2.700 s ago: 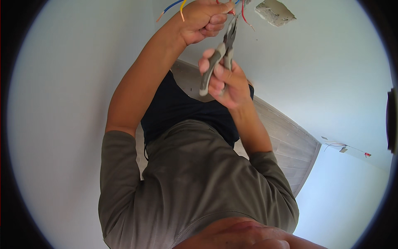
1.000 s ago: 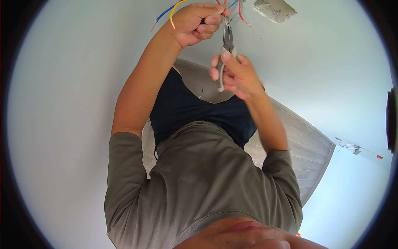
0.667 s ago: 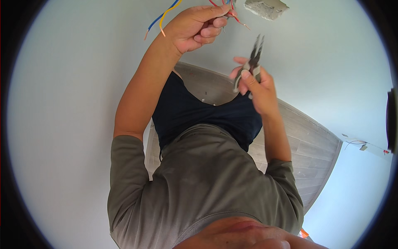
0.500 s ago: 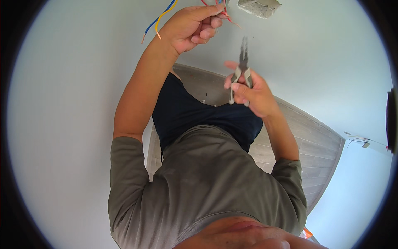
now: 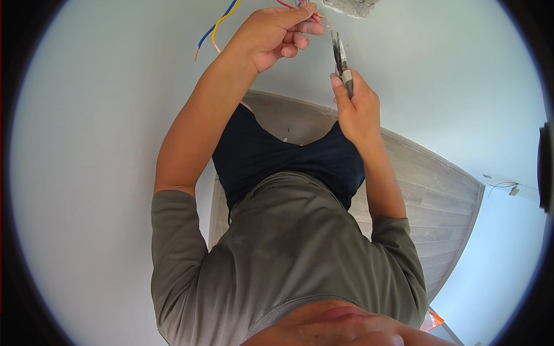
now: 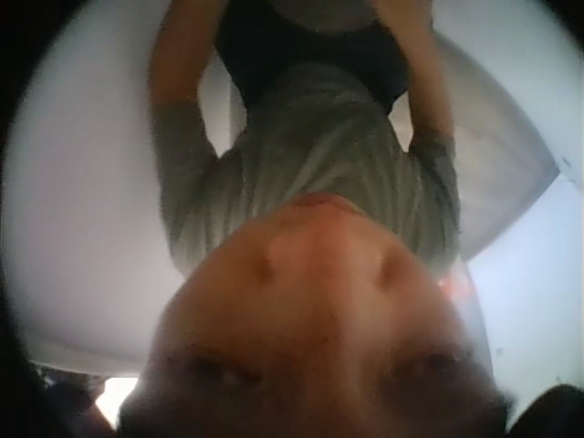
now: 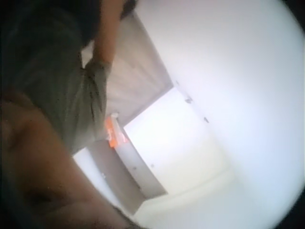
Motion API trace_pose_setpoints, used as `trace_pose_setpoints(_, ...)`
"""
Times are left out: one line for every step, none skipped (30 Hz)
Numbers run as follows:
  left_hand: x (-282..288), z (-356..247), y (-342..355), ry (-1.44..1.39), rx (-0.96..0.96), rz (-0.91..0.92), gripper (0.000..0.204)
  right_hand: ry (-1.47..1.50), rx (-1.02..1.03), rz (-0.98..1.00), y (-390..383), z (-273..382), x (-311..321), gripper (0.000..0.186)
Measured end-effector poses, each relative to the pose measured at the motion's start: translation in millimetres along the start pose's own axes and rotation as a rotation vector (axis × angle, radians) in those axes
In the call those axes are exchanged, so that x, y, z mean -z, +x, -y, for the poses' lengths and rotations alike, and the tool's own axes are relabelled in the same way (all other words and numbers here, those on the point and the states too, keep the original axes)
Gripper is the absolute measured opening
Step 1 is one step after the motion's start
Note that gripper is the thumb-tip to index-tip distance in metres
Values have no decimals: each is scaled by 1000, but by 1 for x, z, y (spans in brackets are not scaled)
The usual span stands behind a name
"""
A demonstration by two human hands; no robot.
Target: Stripping insulation and preparing electrical wires in a wall-mounted box using wire strippers.
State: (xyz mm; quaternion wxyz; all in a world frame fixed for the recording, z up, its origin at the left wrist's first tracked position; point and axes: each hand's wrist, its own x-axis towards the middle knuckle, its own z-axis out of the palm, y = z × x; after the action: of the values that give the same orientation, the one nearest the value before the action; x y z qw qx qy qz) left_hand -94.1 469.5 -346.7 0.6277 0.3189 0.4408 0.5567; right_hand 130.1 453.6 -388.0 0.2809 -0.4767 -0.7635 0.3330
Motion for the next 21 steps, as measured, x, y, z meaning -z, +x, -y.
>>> trace_pose_setpoints(-2, 0, -3, 12, -5, -13, 31, -67, 59, -52, 0, 1, -2, 31)
trace_pose_setpoints(-4, 0, -5, 23, -13, -29, 31, -71, 62, -50, 1, 1, -3, 31)
trace_pose_setpoints(-6, 0, -4, 18, -15, -31, 31, -111, 114, -102, 2, 1, -4, 31)
trace_pose_setpoints(-7, 0, -2, 7, -19, -39, 31, -150, 167, -153, 3, 2, -5, 32)
trace_pose_setpoints(-7, 1, -1, -3, -21, -45, 30, -152, 167, -150, 4, 3, -6, 32)
trace_pose_setpoints(-6, 2, 1, -6, -21, -47, 30, -194, 198, -182, 4, 5, -6, 33)
trace_pose_setpoints(-6, 4, 2, -29, -30, -36, 29, -236, 230, -213, 5, 6, -6, 34)
trace_pose_setpoints(-6, 3, 2, -51, -40, -25, 27, -237, 231, -211, 4, 5, -7, 34)
trace_pose_setpoints(-7, 3, 2, -53, -41, -27, 27, -251, 240, -216, 3, 4, -7, 34)
trace_pose_setpoints(-8, 3, 1, -62, -38, -45, 26, -265, 248, -222, 2, 3, -7, 35)
trace_pose_setpoints(-10, 4, 0, -73, -33, -61, 25, -268, 247, -221, 2, 1, -8, 35)
trace_pose_setpoints(-9, 5, 0, -77, -32, -60, 25, -260, 267, -230, 2, 0, -9, 35)
trace_pose_setpoints(-8, 6, 1, -90, -34, -53, 24, -252, 287, -240, 2, -1, -9, 35)
trace_pose_setpoints(-8, 6, 2, -104, -39, -47, 23, -254, 288, -238, 2, -1, -9, 35)
trace_pose_setpoints(-7, 7, 2, -106, -39, -46, 23, -232, 265, -215, 1, -2, -9, 35)
trace_pose_setpoints(-6, 8, 3, -111, -35, -36, 23, -210, 242, -192, 1, -3, -8, 35)
trace_pose_setpoints(-6, 8, 3, -115, -33, -28, 23, -211, 244, -190, 1, -5, -9, 35)
trace_pose_setpoints(-6, 8, 3, -116, -34, -29, 23, -227, 260, -211, 0, -6, -9, 35)
trace_pose_setpoints(-8, 8, 3, -117, -41, -39, 23, -244, 276, -232, 1, -7, -9, 36)
trace_pose_setpoints(-9, 9, 4, -122, -48, -44, 23, -248, 275, -232, 1, -6, -9, 36)
trace_pose_setpoints(-8, 10, 4, -125, -47, -42, 23, -277, 260, -234, 3, -2, -9, 35)
